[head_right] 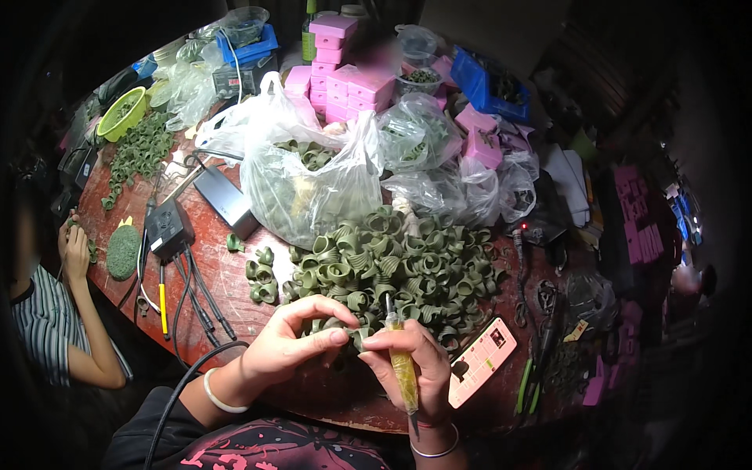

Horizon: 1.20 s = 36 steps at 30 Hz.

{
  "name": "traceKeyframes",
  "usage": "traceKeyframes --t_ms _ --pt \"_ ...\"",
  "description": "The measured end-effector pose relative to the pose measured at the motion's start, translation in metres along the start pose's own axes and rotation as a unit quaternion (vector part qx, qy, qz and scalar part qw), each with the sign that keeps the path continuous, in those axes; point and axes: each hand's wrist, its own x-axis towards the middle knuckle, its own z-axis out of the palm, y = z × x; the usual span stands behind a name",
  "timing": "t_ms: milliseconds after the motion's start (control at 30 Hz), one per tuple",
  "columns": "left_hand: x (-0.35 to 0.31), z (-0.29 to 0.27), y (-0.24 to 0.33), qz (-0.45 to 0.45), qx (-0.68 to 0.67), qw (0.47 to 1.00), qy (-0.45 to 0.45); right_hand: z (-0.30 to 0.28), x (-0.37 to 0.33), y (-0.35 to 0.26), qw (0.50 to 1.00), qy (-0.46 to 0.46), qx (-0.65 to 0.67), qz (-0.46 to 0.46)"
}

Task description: The recorder is assembling small green floral or petal components at a workshop table.

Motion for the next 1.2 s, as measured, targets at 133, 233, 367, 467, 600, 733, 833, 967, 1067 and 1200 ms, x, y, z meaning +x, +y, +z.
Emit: traceKeyframes --t_ms 133,233,367,467,600,733,833,967,1067,1200 --pt "0.003 0.006 0.000 0.206 0.233 0.950 0.009 0.003 -0.003 0.007 0.999 0.034 -0.023 0.005" --pt "0.005 0.000 -0.003 0.250 0.280 0.927 -0.006 0.004 -0.002 0.002 1.000 0.011 -0.015 -0.008" --pt "0.002 -0.003 -0.003 0.155 0.140 0.978 -0.021 0.005 -0.008 0.001 0.987 0.076 0.143 0.021" --pt "0.000 -0.001 -0.003 0.100 0.058 0.993 -0.010 -0.007 -0.008 0.010 0.988 0.113 0.109 0.004" --pt "-0.003 -0.001 0.006 -0.062 -0.056 0.997 0.004 -0.002 -0.004 0.009 0.986 0.075 0.140 -0.046" --pt "-0.005 -0.005 0.001 -0.018 -0.049 0.999 -0.007 -0.004 -0.003 0.009 0.986 0.017 0.153 -0.058" --pt "-0.002 -0.008 -0.005 0.049 -0.032 0.998 -0.035 0.001 0.001 0.011 0.986 0.019 0.150 -0.073" --pt "-0.003 -0.010 -0.005 0.023 -0.059 0.997 -0.040 -0.002 -0.003 0.007 0.974 0.000 0.226 0.002" --pt "-0.003 -0.009 -0.003 0.015 -0.058 0.997 -0.042 -0.002 -0.004 0.015 0.966 0.019 0.256 -0.031" --pt "-0.005 -0.010 -0.003 0.004 -0.098 0.994 -0.039 0.001 -0.002 0.007 0.984 -0.001 0.176 -0.041"
